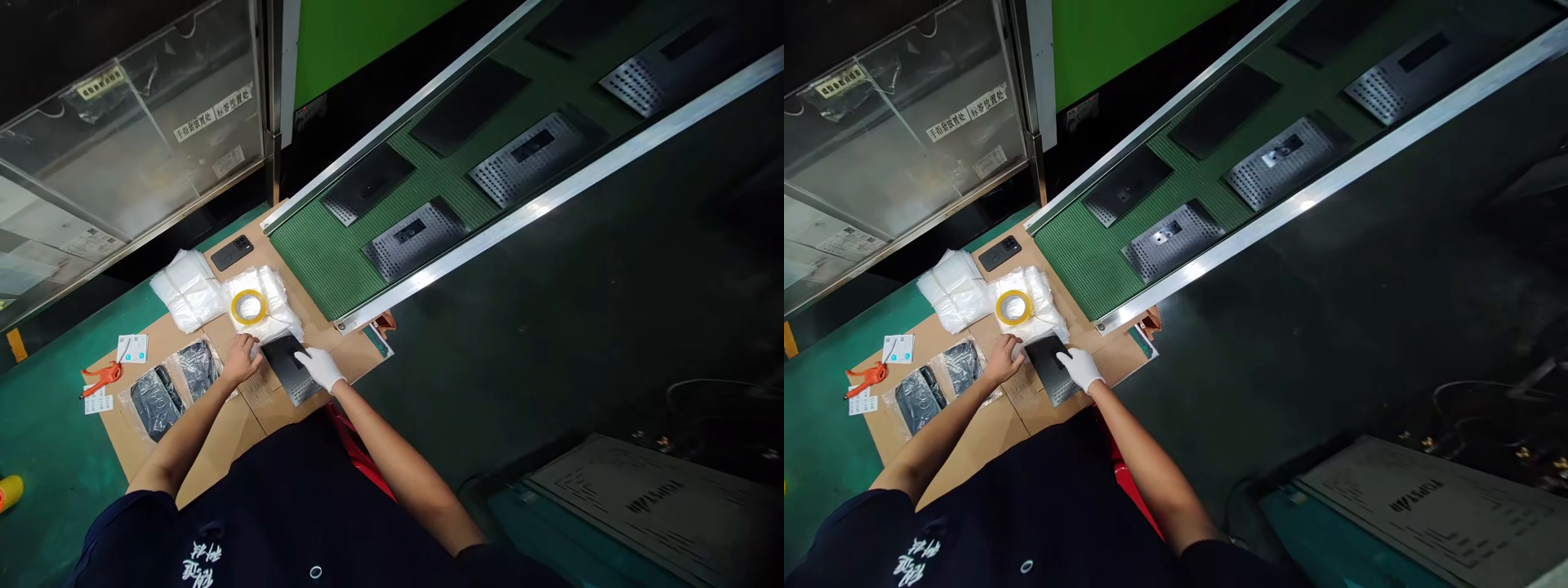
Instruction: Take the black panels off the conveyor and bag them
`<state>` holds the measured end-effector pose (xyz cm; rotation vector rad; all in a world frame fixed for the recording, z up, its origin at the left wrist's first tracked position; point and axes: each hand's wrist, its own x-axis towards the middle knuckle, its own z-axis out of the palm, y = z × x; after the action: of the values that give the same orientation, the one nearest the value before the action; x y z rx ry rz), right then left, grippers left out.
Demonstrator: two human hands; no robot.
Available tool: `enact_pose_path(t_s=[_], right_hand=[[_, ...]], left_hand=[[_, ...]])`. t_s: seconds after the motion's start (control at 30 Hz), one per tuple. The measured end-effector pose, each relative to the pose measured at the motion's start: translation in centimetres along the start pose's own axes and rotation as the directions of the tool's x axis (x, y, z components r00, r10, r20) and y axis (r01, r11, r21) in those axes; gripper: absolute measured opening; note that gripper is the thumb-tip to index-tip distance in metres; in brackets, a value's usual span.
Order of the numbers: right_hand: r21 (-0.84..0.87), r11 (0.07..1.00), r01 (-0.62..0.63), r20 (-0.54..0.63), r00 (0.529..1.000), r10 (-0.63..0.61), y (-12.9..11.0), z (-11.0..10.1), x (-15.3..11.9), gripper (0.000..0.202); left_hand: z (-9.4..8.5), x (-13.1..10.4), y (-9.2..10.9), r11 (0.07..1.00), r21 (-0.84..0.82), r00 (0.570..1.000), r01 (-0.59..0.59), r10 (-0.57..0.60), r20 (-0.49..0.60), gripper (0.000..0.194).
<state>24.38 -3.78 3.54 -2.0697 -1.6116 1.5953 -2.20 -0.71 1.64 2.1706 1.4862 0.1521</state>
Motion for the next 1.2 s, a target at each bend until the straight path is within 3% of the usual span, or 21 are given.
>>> enact_pose_path(t_s=[0.1, 0.2, 0.37, 0.6, 0.87, 1.2], right_hand=[[0.011, 1.0, 0.023, 0.018, 1.0, -0.023, -0.3, -0.1, 0.1, 0.034], [0.027, 0.999, 0.04, 0.031, 0.999, -0.041, -0.5, -0.3, 0.4, 0.034], [0.059, 0.997, 0.053, 0.02, 0.998, -0.054, -0.8, -0.4, 0.9, 0.035], [0.092, 0.994, 0.061, -0.038, 0.998, -0.058, -1.5, 0.3, 2.1, 0.037], [0.17, 0.984, 0.054, -0.083, 0.996, -0.04, -2.3, 0.2, 3.0, 0.037], [0.26, 0.962, 0.086, -0.131, 0.99, -0.053, -4.2, -1.6, 1.0, 0.043]], left_hand=[[-0.6, -0.3, -1.1, 0.989, 0.014, 0.985, -0.147, 0.145, 0.092, 0.061], [-0.7, -0.3, -2.2, 0.96, 0.014, 0.934, -0.279, 0.268, 0.237, 0.085], [-0.3, -0.1, -2.4, 0.925, 0.028, 0.882, -0.378, 0.351, 0.314, 0.099], [0.4, 0.2, -3.0, 0.906, 0.036, 0.876, -0.422, 0.397, 0.276, 0.091], [1.5, 1.7, -4.3, 0.948, -0.039, 0.925, -0.316, 0.317, 0.209, 0.062], [1.1, 2.4, -2.6, 0.959, -0.166, 0.96, -0.229, 0.25, 0.123, 0.055]])
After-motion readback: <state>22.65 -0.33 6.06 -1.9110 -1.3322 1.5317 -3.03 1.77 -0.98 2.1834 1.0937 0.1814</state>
